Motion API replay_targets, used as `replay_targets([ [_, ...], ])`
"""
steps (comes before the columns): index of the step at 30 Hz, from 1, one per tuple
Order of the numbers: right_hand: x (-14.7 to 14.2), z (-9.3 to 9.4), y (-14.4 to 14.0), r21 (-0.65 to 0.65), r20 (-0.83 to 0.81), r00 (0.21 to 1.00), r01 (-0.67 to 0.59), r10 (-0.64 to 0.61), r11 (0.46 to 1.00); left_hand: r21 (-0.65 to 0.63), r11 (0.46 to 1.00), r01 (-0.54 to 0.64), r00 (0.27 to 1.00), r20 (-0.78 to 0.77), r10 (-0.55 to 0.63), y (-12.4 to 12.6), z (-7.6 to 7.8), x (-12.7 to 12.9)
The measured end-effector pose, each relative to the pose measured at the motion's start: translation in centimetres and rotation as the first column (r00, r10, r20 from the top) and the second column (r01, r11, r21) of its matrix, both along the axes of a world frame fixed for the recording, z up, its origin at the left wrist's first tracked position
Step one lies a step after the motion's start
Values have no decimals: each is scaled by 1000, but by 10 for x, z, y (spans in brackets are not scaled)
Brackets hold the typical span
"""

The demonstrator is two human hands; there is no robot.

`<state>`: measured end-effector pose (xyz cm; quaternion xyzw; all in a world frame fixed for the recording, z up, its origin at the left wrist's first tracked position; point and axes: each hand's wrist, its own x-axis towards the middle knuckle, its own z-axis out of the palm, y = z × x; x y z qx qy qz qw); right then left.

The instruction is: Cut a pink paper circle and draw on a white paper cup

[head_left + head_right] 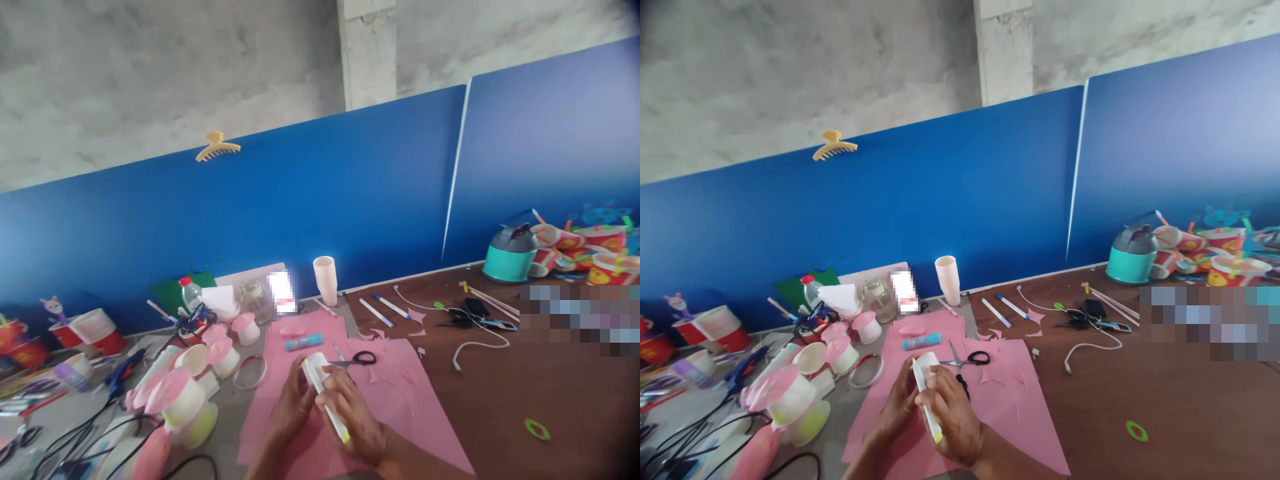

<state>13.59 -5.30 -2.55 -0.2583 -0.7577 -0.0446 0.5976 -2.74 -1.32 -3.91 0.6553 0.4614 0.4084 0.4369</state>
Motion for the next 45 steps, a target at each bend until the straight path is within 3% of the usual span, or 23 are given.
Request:
replay_targets([
  [7, 2, -1, 5, 20, 20, 999, 27, -27, 999, -8, 1000, -18, 998, -67, 18, 1, 3, -2],
  [12, 4, -11, 7, -98, -61, 995, 75, -81, 992, 9, 1000, 21, 999, -33, -21, -1, 12, 2],
  [17, 8, -7, 5, -119, -46, 999, 19, -25, 993, -10, 1000, 29, 999, -43, -29, -3, 19, 4],
  [22, 10, -7, 2, -114, -30, 997, 64, -68, 991, -18, 1000, -2, 1000, -8, 2, -4, 21, 5],
  [33, 10, -6, 5, -122, -57, 995, 76, -84, 990, -50, 985, 164, 986, 36, -162, -2, 22, 2],
  [42, 9, -5, 7, -142, -128, 986, -122, 104, 982, 25, 999, -44, 990, -132, 47, 0, 13, 5],
  [45, 8, -8, 8, -155, -146, 982, -145, 122, 977, 16, 998, -59, 986, -157, 61, 0, 15, 5],
])
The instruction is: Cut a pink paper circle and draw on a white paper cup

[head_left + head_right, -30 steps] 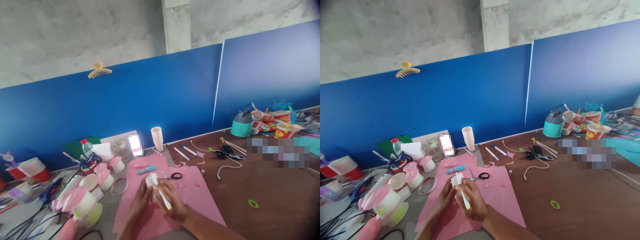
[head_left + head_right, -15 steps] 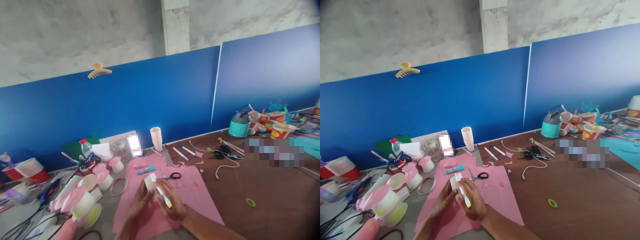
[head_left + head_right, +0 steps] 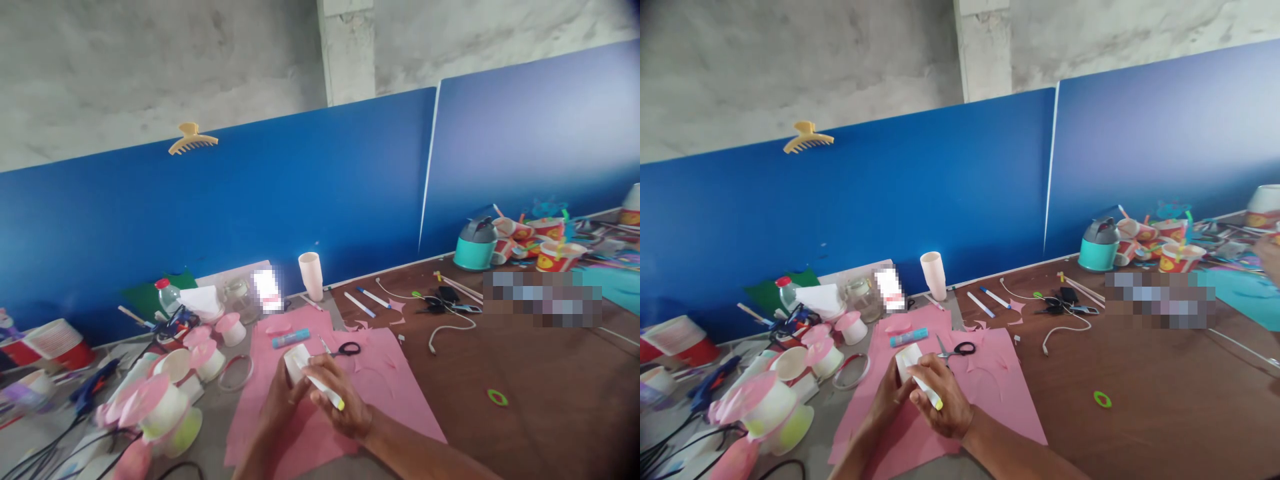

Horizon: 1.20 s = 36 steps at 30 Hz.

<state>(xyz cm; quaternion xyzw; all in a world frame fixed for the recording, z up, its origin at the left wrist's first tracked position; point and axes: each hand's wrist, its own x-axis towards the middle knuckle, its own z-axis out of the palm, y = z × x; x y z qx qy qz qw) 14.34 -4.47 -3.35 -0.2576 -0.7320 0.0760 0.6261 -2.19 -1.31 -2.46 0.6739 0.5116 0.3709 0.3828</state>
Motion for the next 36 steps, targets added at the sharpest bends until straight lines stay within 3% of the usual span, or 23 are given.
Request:
replay_targets([
  [16, 1, -1, 1, -7, 33, 999, 11, -10, 1000, -22, 1000, -2, 999, 45, 3, 1, -4, -1],
  [36, 2, 4, -3, -37, 33, 999, 19, -18, 999, -19, 1000, 3, 1000, -10, -3, 4, -8, -3],
])
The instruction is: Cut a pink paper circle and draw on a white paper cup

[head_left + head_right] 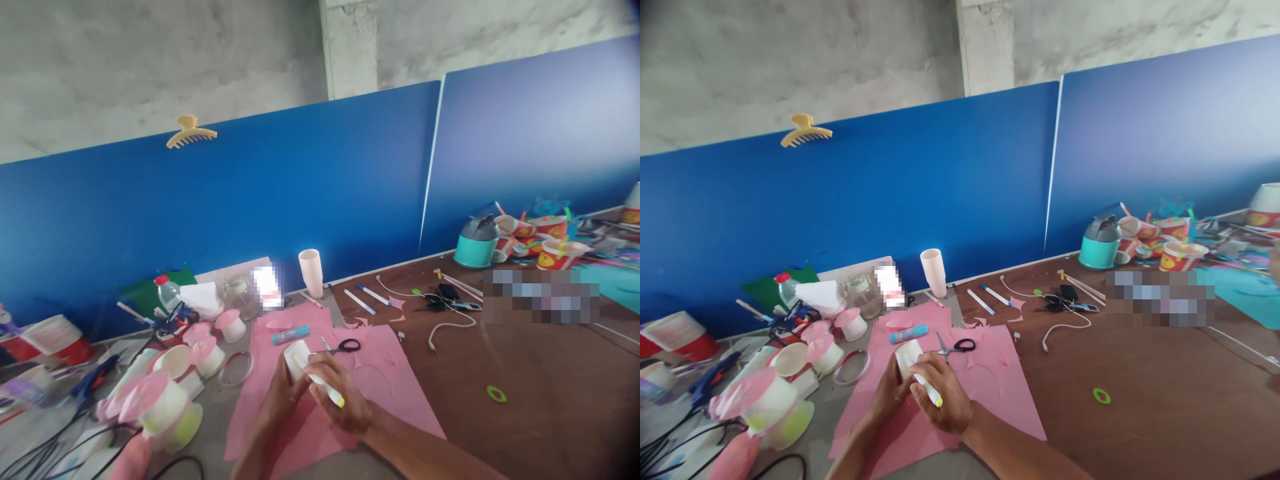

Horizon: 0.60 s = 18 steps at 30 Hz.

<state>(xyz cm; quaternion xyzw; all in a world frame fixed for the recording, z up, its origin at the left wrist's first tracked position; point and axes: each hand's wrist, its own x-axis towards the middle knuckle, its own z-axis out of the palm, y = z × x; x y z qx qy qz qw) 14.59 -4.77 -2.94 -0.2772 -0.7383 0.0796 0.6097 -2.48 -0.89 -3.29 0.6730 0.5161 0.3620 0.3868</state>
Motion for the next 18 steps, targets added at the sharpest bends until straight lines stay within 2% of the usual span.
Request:
replay_targets([
  [7, 0, -2, 2, 19, -60, 998, -13, 14, 1000, 1, 1000, 29, 1000, -1, -29, -1, 2, 1],
  [18, 0, -2, 0, -14, -31, 1000, -6, 5, 1000, -23, 1000, 4, 1000, 12, -4, -3, 6, 2],
])
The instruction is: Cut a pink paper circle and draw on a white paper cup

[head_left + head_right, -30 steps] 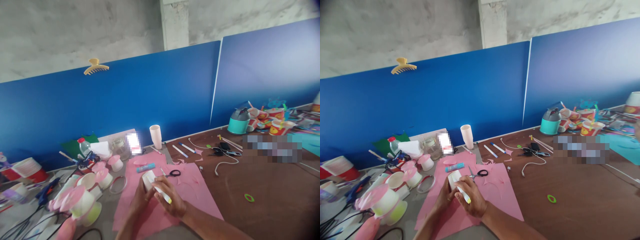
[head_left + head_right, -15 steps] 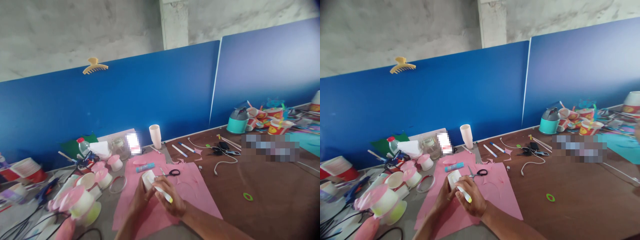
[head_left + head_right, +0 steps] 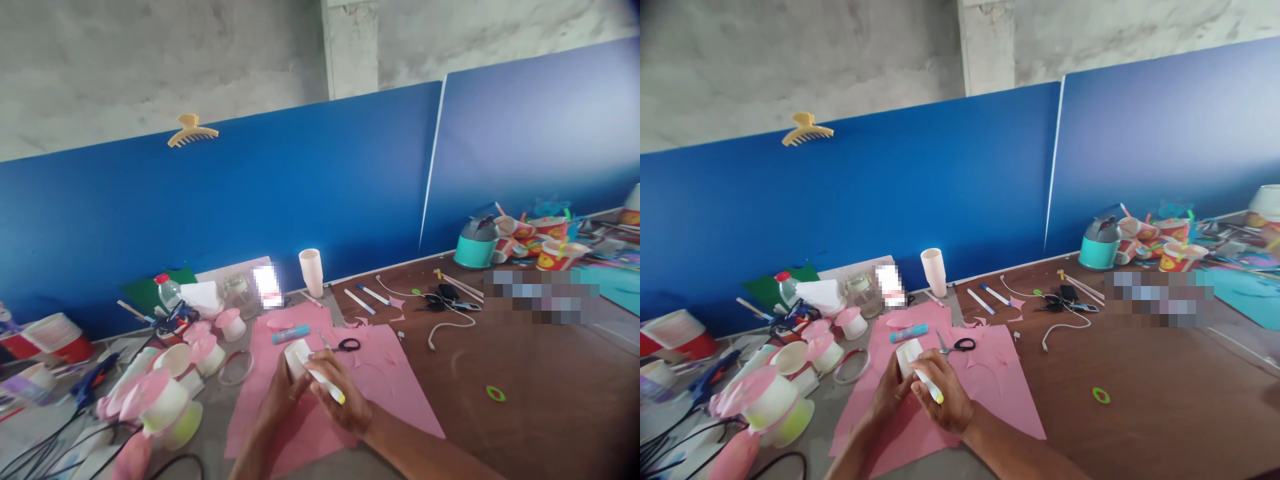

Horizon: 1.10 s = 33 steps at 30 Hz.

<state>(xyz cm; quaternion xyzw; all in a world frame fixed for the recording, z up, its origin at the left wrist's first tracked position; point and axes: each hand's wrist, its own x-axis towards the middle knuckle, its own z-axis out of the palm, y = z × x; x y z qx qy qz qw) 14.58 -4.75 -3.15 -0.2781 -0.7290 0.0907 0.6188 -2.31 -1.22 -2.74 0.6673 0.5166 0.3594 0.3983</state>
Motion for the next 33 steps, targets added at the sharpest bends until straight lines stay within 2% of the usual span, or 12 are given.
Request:
replay_targets([
  [7, 0, -1, 0, 5, 6, 1000, 4, -4, 1000, -18, 1000, -1, 1000, 31, 1, 3, -5, -1],
  [13, 0, -2, 2, -3, -9, 1000, 5, -5, 1000, -22, 999, 48, 996, 70, -47, 2, -1, 0],
  [28, 0, 0, 3, -29, -38, 999, 23, -24, 999, 2, 999, 43, 993, 110, -43, -2, 6, 1],
  [33, 0, 1, 2, -42, -56, 998, 29, -32, 999, -25, 999, 44, 990, 136, -40, -2, 5, 1],
])
